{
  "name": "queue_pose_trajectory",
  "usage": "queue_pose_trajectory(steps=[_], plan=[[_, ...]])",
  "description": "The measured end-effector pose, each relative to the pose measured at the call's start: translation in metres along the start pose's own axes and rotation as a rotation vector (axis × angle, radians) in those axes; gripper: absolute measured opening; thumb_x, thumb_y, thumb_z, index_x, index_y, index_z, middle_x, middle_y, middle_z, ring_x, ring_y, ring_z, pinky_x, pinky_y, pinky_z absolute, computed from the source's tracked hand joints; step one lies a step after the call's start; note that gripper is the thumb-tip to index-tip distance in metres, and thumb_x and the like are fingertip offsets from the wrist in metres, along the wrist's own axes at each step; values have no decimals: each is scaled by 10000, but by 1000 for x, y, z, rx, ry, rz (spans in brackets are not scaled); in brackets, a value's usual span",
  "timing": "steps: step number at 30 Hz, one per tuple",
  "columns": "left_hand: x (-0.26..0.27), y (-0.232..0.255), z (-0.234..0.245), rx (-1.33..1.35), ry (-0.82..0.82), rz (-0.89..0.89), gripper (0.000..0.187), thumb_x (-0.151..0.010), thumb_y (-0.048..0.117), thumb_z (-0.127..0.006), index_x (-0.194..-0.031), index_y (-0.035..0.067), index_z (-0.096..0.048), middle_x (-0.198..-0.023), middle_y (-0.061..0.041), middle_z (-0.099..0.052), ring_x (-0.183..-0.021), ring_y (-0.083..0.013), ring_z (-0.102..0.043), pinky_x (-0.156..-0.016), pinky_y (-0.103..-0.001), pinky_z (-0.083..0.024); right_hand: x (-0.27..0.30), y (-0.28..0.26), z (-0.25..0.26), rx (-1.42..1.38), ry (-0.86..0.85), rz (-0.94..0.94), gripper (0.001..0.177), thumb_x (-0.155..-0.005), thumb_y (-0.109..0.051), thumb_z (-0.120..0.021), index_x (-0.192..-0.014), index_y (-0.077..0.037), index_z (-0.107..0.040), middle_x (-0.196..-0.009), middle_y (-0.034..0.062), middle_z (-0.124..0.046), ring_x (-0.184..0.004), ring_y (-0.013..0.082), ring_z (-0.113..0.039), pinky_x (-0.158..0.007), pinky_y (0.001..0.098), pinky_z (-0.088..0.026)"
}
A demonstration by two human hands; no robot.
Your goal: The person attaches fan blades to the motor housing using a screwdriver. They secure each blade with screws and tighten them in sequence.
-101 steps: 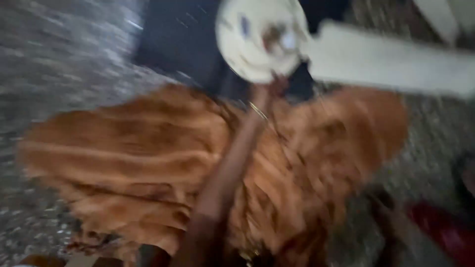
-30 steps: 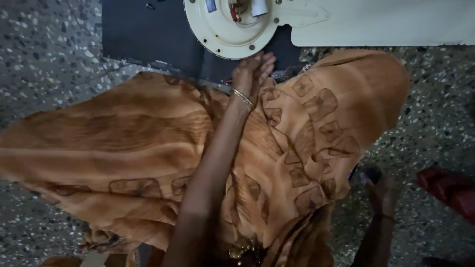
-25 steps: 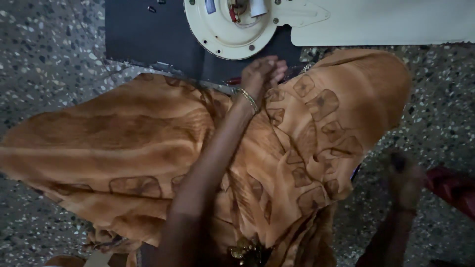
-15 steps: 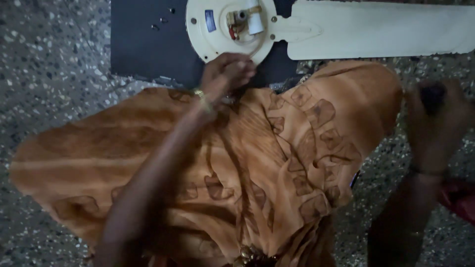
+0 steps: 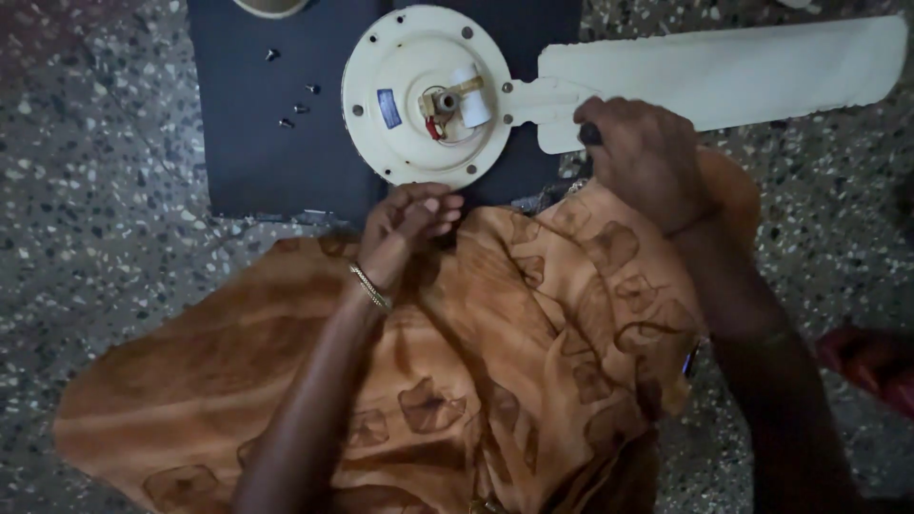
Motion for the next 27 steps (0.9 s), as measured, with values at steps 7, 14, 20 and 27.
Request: queue_pose_trajectory(steps=[7,14,20,27], plan=[[-20,-16,1,-64,10,36,341,-1031,198,-576,-1277,-35,-614,-1203,-149,-740,-1075,-203,-716,-949,-320,-576,-6,43,-49,-92,39,-13,197,-827,12,-669,-1008,-64,-689,-1018,149,-717,-988,370,-687,-883,471,-551],[-36,-38,0,-53,-70,-76,291,-1110,198,-608,-1204,-73,-651,-1045,-170,-693,-958,-214,-642,-838,-338,-539,-21,81,-57,-339,386,-342,30,-976,-55,-723,-1000,-47,-707,-891,151,-729,-830,279,-764,-730,366,-574],[-30,-40,4,-44,-23,-84,301,-1032,199,-594,-1237,-17,-639,-1153,-142,-743,-1037,-197,-718,-911,-322,-589,-13,101,-60,-381,504,-450,49,-948,-29,-703,-997,-36,-708,-844,109,-730,-794,196,-733,-748,304,-557],[-18,-55,-8,118,-1,-28,311,-997,155,-617,-1247,-31,-623,-1128,-147,-740,-1000,-202,-725,-903,-318,-581,-8,53,-60,-226,211,-235,344,-841,-197,-862,-1103,-31,-711,-1153,149,-679,-1064,321,-676,-907,408,-552]])
Point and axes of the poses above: each hand's wrist, its own x-axis away from the middle knuckle, its own z-axis out of the back of the hand, y = z × x, the point moved 2 cm from there along -x, towards the middle knuckle
